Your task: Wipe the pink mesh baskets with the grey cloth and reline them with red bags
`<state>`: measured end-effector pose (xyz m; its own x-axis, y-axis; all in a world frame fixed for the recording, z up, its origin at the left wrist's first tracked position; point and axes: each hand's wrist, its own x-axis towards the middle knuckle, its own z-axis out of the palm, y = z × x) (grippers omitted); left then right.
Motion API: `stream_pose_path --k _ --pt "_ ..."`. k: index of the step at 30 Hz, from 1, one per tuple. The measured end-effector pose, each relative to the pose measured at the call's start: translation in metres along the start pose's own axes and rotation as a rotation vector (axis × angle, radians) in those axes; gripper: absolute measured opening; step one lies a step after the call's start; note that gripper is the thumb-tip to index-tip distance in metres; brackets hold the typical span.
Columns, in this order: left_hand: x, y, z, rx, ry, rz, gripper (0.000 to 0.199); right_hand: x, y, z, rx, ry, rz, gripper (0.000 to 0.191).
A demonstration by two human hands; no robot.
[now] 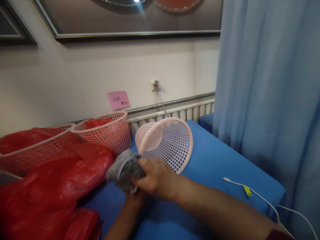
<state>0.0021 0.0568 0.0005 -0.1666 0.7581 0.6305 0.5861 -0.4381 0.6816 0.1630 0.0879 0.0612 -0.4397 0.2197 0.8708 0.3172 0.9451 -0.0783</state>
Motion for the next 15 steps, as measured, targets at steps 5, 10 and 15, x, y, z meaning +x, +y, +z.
stream_pose_path --k 5,10,15 --pt "-0.001 0.008 -0.002 0.017 -0.067 0.02 0.034 0.026 0.074 -0.028 -0.131 0.199 0.298 0.051" --pt "0.001 0.01 -0.002 0.007 -0.067 -0.004 0.032 -0.012 0.145 -0.047 -0.092 0.341 1.115 0.052" --pt "0.0 0.005 0.001 -0.085 -0.092 -0.119 0.031 -0.09 0.133 -0.016 0.031 0.157 1.294 0.033"
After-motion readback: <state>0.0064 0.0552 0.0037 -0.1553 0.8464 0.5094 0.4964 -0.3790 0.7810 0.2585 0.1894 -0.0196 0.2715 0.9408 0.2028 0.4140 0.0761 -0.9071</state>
